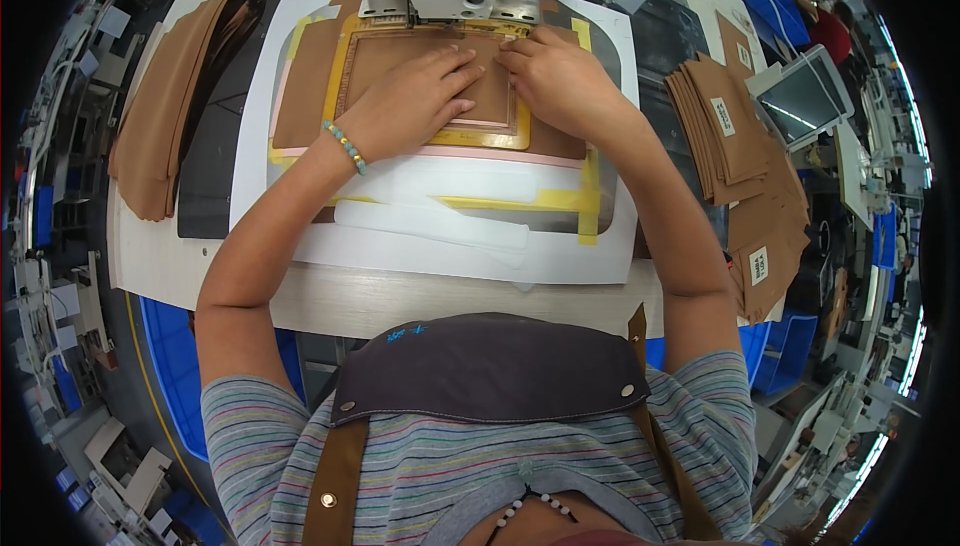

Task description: Sewing rectangular leather labels onto fabric components using an industrial sewing machine.

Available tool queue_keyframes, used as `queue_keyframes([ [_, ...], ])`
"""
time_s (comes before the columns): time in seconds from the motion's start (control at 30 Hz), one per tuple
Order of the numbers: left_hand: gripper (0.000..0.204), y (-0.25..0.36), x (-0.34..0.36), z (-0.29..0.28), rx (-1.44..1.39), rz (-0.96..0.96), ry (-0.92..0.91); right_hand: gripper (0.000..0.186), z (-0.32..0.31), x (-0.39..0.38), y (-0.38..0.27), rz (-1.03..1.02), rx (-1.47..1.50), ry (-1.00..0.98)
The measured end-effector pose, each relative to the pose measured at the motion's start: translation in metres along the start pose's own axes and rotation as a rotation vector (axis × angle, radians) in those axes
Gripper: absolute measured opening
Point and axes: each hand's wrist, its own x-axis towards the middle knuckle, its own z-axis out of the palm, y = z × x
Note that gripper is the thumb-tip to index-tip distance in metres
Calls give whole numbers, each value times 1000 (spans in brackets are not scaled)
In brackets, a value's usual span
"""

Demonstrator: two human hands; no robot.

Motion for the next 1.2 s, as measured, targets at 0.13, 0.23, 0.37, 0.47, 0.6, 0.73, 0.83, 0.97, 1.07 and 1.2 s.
queue_keyframes([
  [0.13, 47, 4, 7, -5, -32, -53, -53, 33, -6, 1, 1, -32, 15, 11],
  [0.23, 46, 7, 13, -7, -39, -68, -35, 34, -9, 2, 4, -48, 62, 27],
  [0.37, 45, 10, 20, -9, -69, -86, -3, 36, -11, -4, 8, -36, 78, 1],
  [0.47, 44, 11, 24, -10, -11, -106, -15, 30, -12, -14, 13, -150, 118, 180],
  [0.6, 44, 7, 19, -13, -27, -94, -5, 34, -20, -38, 25, -116, 155, 144],
  [0.73, 42, -5, -4, -30, 90, -68, 36, 34, -31, -59, 32, -95, 196, 149],
  [0.83, 40, -11, -20, -41, 45, -95, 71, 33, -35, -62, 25, -90, 263, 126],
  [0.97, 39, -9, -26, -45, 6, -135, 59, 32, -25, -45, 5, -251, 343, 226],
  [1.07, 41, -1, -25, -43, -134, -42, 33, 31, -18, -40, -9, -271, 407, 216],
  [1.2, 44, 13, -27, -34, -199, 4, -93, 31, -18, -45, -19, -291, 324, 171],
])
